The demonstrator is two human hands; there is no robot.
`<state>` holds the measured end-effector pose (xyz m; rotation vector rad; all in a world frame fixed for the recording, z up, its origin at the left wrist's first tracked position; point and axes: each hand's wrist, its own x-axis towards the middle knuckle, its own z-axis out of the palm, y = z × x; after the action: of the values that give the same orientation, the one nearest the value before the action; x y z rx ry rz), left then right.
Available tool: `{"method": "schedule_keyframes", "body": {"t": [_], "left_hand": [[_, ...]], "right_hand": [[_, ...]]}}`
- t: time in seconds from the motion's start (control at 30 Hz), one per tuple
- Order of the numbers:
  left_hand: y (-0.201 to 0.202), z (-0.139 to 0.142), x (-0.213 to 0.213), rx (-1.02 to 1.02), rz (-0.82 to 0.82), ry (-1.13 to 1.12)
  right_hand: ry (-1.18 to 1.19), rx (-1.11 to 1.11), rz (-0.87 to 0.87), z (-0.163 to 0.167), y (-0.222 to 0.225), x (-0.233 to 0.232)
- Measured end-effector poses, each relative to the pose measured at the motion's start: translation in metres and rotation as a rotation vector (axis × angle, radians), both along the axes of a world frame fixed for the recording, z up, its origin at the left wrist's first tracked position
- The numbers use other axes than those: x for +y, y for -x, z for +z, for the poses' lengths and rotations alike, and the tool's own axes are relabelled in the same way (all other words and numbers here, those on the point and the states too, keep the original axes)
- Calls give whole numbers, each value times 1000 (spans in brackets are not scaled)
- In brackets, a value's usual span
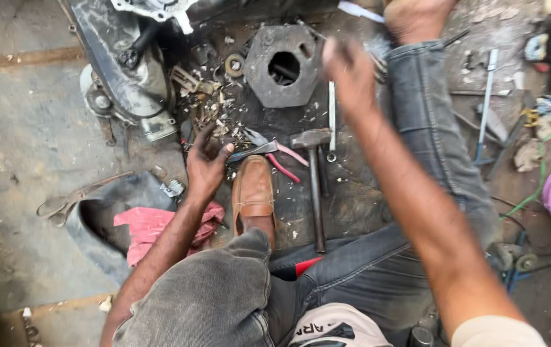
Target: The person uses a hammer, pliers, and a screwdriver to disassemble a metal engine housing while sitting on a floor. They remove small internal components and gaskets by hand and using tools.
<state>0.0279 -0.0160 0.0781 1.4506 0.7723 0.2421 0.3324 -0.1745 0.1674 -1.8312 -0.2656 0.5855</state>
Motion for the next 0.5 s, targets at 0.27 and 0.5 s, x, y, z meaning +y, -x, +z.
{"method": "schedule_keyframes", "body": {"t": [0.27,0.5], "left_hand": [[-12,-14,32,206,47,-329],[-84,2,67,130,-173,-903]], "right_hand": [[12,219,108,-47,99,-103],[87,266,49,-42,114,-130]]}}
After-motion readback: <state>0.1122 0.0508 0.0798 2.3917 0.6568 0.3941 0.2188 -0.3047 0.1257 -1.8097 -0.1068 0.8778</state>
